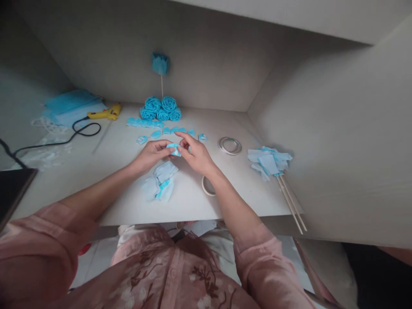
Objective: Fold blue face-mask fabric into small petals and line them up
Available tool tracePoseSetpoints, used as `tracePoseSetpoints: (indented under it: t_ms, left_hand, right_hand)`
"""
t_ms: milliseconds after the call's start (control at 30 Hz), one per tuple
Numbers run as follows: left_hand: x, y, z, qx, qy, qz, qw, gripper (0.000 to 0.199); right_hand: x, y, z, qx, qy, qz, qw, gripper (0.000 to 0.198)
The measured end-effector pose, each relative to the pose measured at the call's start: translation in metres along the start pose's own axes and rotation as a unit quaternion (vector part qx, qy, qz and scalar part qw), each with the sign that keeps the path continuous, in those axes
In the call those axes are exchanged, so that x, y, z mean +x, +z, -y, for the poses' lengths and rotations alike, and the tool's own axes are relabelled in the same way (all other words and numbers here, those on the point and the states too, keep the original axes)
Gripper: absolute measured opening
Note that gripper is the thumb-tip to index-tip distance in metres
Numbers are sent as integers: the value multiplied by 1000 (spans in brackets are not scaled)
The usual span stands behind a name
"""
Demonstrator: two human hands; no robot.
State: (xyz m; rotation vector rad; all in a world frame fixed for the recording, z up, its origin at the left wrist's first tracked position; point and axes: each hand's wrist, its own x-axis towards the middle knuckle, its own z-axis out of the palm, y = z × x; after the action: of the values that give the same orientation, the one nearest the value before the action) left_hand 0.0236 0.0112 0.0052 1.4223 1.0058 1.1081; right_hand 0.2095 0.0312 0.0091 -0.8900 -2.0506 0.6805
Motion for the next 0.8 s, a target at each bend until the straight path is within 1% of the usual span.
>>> tracePoseSetpoints:
  t_ms: [100,200,333,433,533,600,700,800]
  left_hand:
    - [-2,0,-3,-53,-1,24,998,34]
    - [-3,2,-4,-62,-22,28,997,33]
    - [-2,4,-4,-75,-27,14,997,29]
    - [-1,2,-4,-71,-23,0,997,26]
    - [0,0,-4,-66,-20,-4,998,24]
    - [0,0,-3,-60,-22,-1,998,23]
    - [0,1,-3,-51,-25,6,998,23]
    - [-1,0,-3,-66,-26,17,997,24]
  right_hand:
    - [1,0,-1,45,8,-30,999,47]
    - [1,3,-2,96,19,-47,994,53]
    - [1,9,-3,146,36,-33,988,57]
    - [2,9,-6,200,67,-19,977,59]
    - [2,6,-8,240,86,-27,967,57]
    - [3,5,-8,238,88,-24,967,58]
    - [3,6,-8,183,75,-7,980,60]
    - [3,7,-10,142,58,-15,988,57]
